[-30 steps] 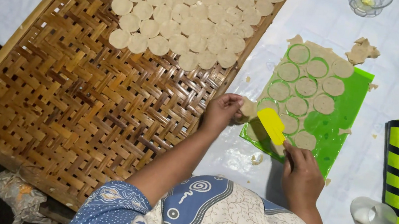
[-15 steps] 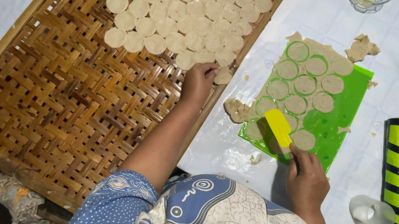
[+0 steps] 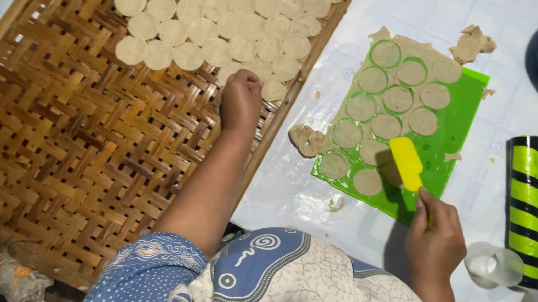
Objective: Cutting circular shapes from flattened dough and placing them onto a drying tray.
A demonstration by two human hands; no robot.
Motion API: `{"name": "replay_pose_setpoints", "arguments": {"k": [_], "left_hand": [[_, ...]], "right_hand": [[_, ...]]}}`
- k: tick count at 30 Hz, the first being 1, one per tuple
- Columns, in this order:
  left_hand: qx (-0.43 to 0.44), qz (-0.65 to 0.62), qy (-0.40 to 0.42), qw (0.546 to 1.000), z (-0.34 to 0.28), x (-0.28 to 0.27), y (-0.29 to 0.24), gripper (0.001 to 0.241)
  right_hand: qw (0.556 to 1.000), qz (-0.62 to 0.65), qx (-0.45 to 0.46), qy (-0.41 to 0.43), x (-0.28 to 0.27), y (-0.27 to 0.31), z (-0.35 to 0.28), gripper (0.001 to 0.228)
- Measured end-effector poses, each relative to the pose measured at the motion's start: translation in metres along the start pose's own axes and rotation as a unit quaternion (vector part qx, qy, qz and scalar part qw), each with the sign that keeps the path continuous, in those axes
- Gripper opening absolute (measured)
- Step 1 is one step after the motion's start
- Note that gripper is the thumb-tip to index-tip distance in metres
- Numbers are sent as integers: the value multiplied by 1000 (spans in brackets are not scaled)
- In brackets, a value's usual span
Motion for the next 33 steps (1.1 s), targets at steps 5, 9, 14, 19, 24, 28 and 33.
{"name": "replay_pose_setpoints", "arguments": {"k": [5,9,14,19,24,28,33], "left_hand": [[51,29,0,998,7,9,19,5],[90,0,-43,995,-2,-6,-3,9],[108,-58,-53,991,-18,-12,-18,11],[124,-86,-42,988,-31,-18,-29,11],[106,-103,14,989,-52,-7,-43,13],[75,-163,66,982,-74,10,-70,16],[-95,-369,203,902,-113,75,-51,23]], "right_hand": [[990,-127,49,-37,6,-49,15,15],[976,-210,51,4,20,-57,31,15],[976,-216,25,32,28,-41,52,12],[974,-220,3,55,28,-30,66,14],[982,-186,17,38,38,-19,72,10],[994,-76,69,42,50,-26,71,12],[991,118,62,-20,30,-15,65,16]]}}
Point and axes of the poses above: each hand's wrist, its own z-axis towards the middle knuckle, its own x-axis out of the palm, y = z × x, the point moved 8 cm from there along z, towards the middle knuckle, and after that the axes turned 13 degrees about -z, right-handed, at the moved point
